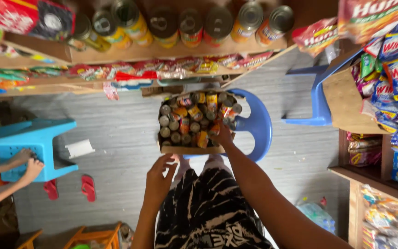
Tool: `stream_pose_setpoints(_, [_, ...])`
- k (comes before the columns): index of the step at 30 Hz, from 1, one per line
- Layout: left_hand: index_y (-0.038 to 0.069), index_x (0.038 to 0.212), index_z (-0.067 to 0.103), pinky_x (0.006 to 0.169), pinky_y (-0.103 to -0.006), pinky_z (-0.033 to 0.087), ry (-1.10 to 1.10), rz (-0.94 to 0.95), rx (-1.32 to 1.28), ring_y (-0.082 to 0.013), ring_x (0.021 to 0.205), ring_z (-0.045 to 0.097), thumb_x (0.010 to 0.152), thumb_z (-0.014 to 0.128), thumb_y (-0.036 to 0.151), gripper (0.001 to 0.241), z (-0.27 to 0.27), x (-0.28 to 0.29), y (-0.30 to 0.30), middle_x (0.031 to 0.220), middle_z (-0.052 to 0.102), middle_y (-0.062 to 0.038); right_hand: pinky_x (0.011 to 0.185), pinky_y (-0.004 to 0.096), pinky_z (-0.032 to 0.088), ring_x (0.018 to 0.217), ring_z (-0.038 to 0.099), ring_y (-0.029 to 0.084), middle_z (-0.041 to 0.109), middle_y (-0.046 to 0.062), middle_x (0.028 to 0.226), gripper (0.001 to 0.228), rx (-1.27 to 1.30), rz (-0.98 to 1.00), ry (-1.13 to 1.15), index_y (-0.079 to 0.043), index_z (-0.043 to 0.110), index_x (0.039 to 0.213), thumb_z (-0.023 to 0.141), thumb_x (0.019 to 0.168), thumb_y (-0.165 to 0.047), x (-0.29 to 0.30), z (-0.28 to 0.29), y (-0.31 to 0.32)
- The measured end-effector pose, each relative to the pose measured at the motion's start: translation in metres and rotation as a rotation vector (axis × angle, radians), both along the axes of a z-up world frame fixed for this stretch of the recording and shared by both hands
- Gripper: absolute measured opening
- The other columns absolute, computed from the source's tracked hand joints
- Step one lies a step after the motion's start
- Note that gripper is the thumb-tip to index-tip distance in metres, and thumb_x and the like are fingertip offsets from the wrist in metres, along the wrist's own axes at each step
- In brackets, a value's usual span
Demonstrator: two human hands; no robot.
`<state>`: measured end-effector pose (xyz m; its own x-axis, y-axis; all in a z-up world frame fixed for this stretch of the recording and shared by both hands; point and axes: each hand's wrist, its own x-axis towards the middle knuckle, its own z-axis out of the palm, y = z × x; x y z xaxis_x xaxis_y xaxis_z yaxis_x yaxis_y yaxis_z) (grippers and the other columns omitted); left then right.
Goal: Stocking shelves with various canned goods from a box.
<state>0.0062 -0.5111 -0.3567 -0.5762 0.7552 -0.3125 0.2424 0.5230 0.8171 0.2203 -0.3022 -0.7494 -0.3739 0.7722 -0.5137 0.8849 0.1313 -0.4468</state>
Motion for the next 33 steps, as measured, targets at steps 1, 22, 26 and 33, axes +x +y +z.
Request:
stream_pose_setpoints(1, [0.007,0.127,0.064,0.077,-0.0357,0.058,-0.002,-0.006,-0.010,-0.0208,0.087,0.075,0.092,0.071,0.019,0.037,-0.001,-0.001,0.000,0.110,0.077,-0.008,0.104,0.061,0.037,0.132,0.049,0.039,0.049,0.018,0.145,0.114,0.002,-0.003,0.112,-0.020,0.035,0.152,0.094,0.059,-0.047,0.003,-0.005,0.001])
stream_pose_setpoints(22, [0.000,0.138,0.052,0.079,-0.0343,0.059,-0.162,-0.133,0.164,-0.0225,0.100,0.071,0.084,0.081,0.029,0.067,0.051,0.008,0.122,0.123,0.068,-0.016,0.101,0.041,0.053,0.127,0.055,0.035,0.052,0.015,0.134,0.080,0.196,0.189,0.682,-0.014,0.057,0.138,0.089,0.066,-0.013,-0.059,0.445,0.011])
stream_pose_setpoints(26, [-0.002,0.143,0.045,0.092,-0.0324,0.056,-0.161,-0.092,0.212,-0.0207,0.111,0.068,0.084,0.082,0.028,0.076,0.085,0.008,0.134,0.126,0.066,-0.017,0.097,0.038,0.056,0.133,0.054,0.033,0.046,0.014,0.145,0.080,0.301,0.221,0.691,-0.014,0.053,0.143,0.084,0.069,-0.008,-0.071,0.491,0.008])
stream_pose_setpoints(33, [-0.001,0.151,0.041,0.095,-0.0342,0.054,-0.490,-0.041,0.550,-0.0207,0.113,0.063,0.091,0.072,0.020,0.071,0.117,-0.006,0.132,0.132,0.063,-0.016,0.073,0.032,0.060,0.117,0.057,0.018,0.052,0.011,0.142,0.095,-0.357,-0.047,1.167,-0.018,0.028,0.157,0.075,0.076,0.002,-0.070,0.518,0.013])
